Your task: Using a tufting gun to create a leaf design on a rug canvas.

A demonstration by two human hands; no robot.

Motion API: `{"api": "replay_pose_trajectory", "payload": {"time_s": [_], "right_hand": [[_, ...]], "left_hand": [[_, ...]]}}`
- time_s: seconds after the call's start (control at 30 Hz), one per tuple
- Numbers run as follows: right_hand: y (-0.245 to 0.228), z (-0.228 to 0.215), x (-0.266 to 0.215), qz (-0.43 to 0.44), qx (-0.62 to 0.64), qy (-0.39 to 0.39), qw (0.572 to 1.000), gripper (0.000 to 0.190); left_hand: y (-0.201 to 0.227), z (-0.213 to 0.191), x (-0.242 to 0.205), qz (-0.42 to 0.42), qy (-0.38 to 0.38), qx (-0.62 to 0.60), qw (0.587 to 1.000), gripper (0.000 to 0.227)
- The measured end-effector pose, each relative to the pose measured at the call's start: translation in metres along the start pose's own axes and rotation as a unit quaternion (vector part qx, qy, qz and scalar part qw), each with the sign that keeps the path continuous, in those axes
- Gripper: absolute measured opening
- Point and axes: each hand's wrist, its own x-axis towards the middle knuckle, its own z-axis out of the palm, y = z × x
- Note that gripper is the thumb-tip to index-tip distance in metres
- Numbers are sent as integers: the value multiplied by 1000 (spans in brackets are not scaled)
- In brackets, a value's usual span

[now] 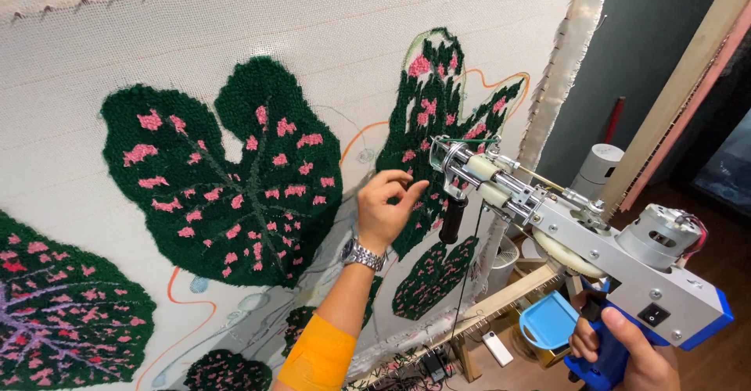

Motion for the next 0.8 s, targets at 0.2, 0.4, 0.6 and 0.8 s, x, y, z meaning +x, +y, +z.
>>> {"api": "replay_pose_trajectory", "payload": {"time_s": [0.2,0.4,0.6,0.8], "right_hand": [[8,-16,13,68,23,-16,997,49],[10,-12,18,98,50,-69,991,47],[3,-6,22,78,-15,-21,997,50],[2,-3,28,92,-15,-23,995,39]], "left_hand": [[10,31,-30,-244,-188,-301,902,43],[17,49,-35,-390,-209,-369,817,36],[11,56,-42,-402,-231,-314,829,25],[1,57,-40,-359,-241,-293,853,20]]}}
